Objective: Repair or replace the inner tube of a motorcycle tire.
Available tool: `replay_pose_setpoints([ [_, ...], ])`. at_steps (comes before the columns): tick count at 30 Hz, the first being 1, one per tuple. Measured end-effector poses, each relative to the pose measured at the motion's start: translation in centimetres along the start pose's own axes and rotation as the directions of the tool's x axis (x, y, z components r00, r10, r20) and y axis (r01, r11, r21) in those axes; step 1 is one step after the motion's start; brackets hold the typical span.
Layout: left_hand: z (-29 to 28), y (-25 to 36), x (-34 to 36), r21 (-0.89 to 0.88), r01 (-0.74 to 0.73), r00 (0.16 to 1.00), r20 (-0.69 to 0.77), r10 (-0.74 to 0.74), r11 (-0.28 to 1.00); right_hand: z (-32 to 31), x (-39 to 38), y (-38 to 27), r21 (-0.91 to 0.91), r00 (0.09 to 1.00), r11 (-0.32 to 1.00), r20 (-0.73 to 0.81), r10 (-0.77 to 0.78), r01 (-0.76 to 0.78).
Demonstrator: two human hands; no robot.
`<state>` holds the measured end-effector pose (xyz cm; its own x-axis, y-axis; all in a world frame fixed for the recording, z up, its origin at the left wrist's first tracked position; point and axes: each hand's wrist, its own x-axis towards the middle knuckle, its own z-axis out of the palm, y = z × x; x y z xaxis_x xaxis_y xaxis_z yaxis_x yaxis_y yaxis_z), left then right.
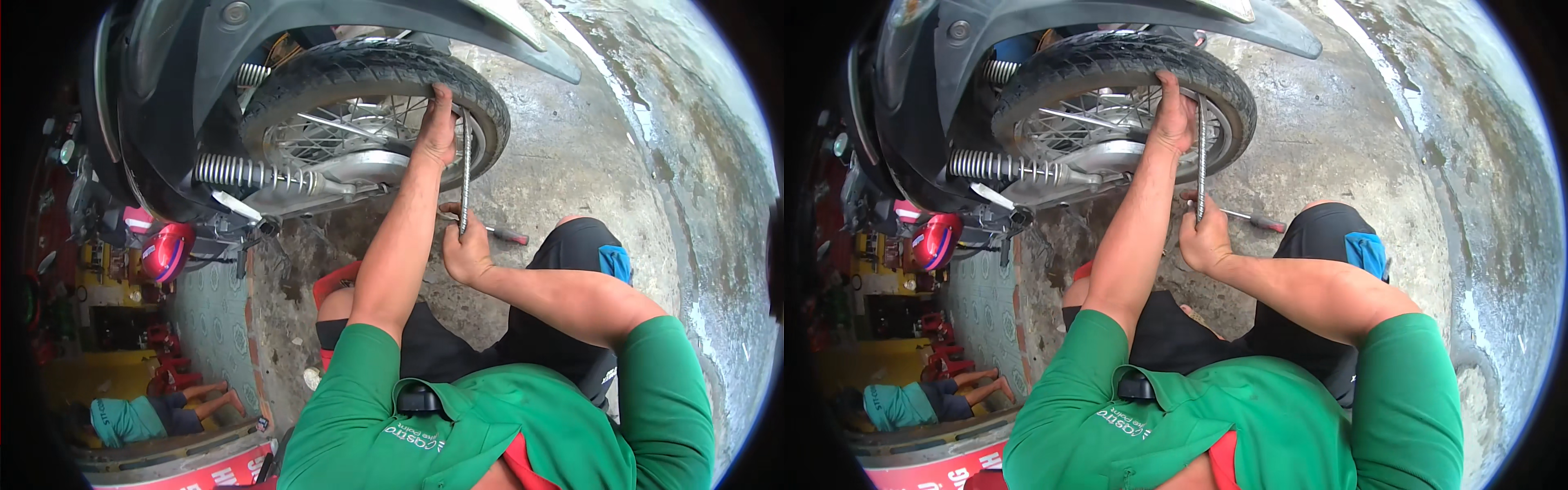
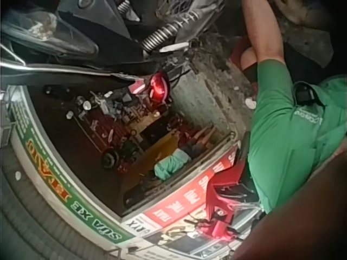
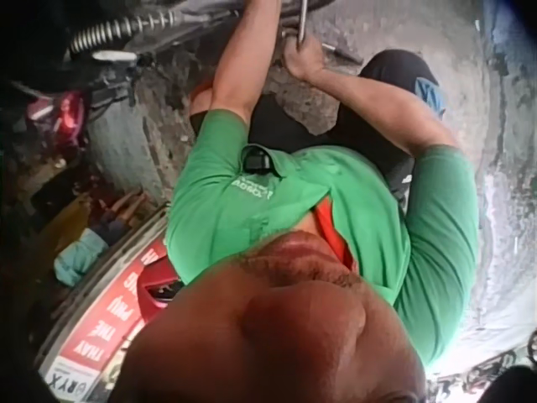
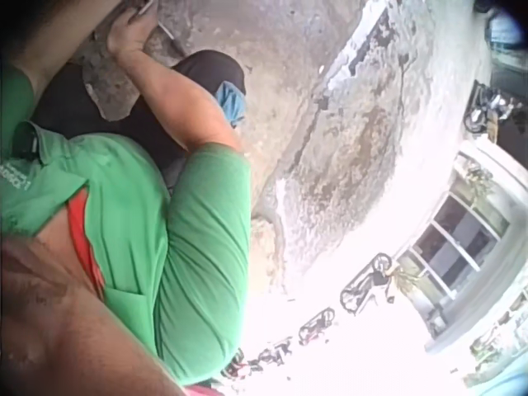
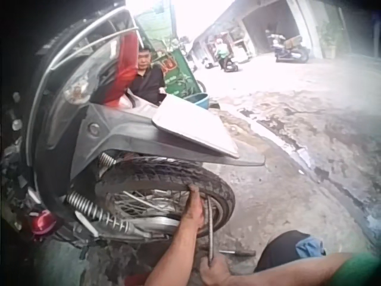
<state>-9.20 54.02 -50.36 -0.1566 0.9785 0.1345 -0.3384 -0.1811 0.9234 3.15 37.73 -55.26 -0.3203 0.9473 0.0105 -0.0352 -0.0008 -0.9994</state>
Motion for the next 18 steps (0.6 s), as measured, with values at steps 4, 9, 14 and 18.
replay_pose_setpoints([
  [4,-0.9,0.3,0.2,-0.008,-0.041,0.999,0.01,0.041,0.999,3.0,0.7,2.0,-0.073,0.967,0.979,-0.158,-0.2,0.19],
  [9,-0.1,1.9,0.2,-0.159,-0.115,0.993,-0.011,0.114,0.981,5.8,3.3,3.0,-0.181,0.961,0.982,-0.26,-0.092,0.045],
  [14,-2.4,6.2,0.0,-0.237,-0.145,0.988,0.024,0.154,0.961,5.5,6.9,2.5,-0.32,0.934,0.94,-0.287,-0.213,0.116],
  [18,-2.1,9.3,0.5,-0.226,-0.288,0.956,-0.014,0.292,0.931,2.7,9.0,2.4,-0.511,0.956,0.857,-0.21,-0.204,0.07],
])
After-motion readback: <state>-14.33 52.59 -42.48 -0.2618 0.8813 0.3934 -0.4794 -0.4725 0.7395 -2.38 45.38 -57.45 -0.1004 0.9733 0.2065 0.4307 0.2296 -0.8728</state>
